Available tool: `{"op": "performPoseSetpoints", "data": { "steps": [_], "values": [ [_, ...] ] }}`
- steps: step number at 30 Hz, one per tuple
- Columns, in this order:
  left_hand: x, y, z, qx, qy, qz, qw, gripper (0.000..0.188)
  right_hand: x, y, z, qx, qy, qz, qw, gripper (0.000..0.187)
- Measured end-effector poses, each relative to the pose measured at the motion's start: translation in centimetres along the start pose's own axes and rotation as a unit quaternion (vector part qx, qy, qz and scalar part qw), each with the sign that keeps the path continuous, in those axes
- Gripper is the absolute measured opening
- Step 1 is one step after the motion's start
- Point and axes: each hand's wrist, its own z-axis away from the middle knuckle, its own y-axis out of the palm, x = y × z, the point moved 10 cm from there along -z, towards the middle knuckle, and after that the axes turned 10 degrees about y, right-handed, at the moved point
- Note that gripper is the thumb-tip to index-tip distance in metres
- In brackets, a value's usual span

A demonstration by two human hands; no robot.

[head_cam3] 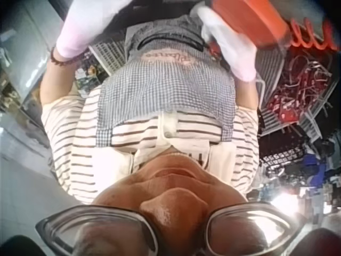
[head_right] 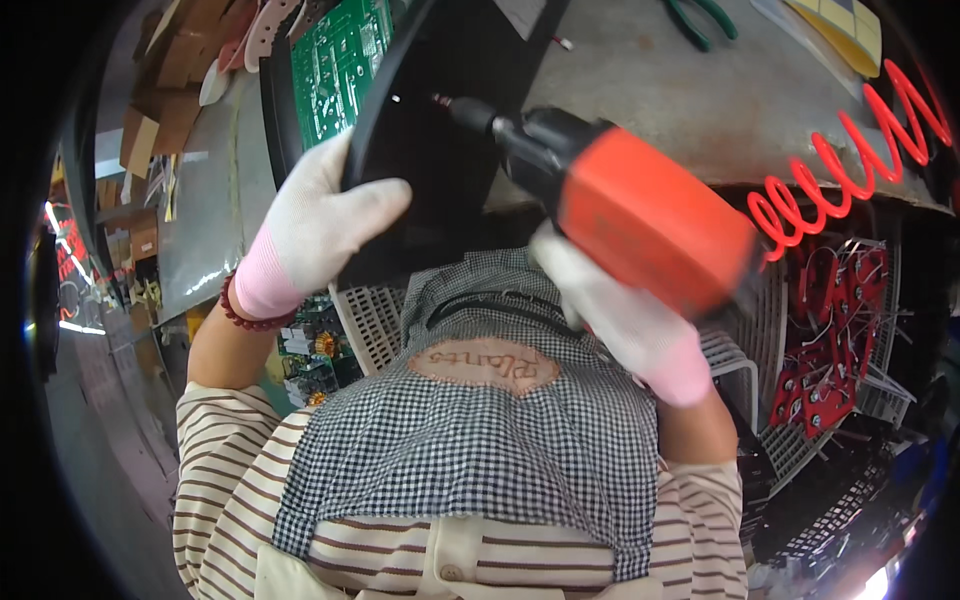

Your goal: The person assembles an electronic device by applying a label to a black casing, using a pneumatic screwdriver to fasten a green circuit board, and attaching a red power supply unit. They connect internal wires and secure components within the casing.

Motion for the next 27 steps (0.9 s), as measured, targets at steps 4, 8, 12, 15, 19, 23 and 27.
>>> {"op": "performPoseSetpoints", "data": {
  "steps": [4,8,12,15,19,23,27],
  "values": [
    [-0.8,-0.1,-0.7,0.006,0.000,-0.027,1.000,0.023,0.4,-1.2,-2.4,0.030,-0.094,-0.080,0.992,0.014],
    [-0.4,-0.5,-0.6,0.008,-0.014,-0.025,1.000,0.022,1.0,-2.1,-0.1,0.019,-0.080,-0.131,0.988,0.013],
    [-0.1,-0.6,-0.6,0.024,-0.022,-0.013,0.999,0.023,1.2,-3.1,1.2,0.011,-0.111,-0.140,0.984,0.010],
    [-0.3,-0.6,-0.7,0.002,0.018,-0.016,1.000,0.024,1.0,-1.3,0.2,0.032,-0.048,-0.072,0.996,0.010],
    [0.2,-1.6,-0.8,0.002,-0.005,-0.013,1.000,0.023,0.4,0.4,-1.3,0.083,-0.012,-0.080,0.993,0.006],
    [0.4,-1.4,-0.7,0.012,-0.020,-0.019,1.000,0.023,1.7,-0.6,-1.1,0.059,-0.053,-0.062,0.995,0.004],
    [0.2,-1.4,-0.6,0.003,-0.017,-0.013,1.000,0.023,1.0,-2.6,0.2,0.021,-0.050,-0.126,0.991,0.008]
  ]
}}
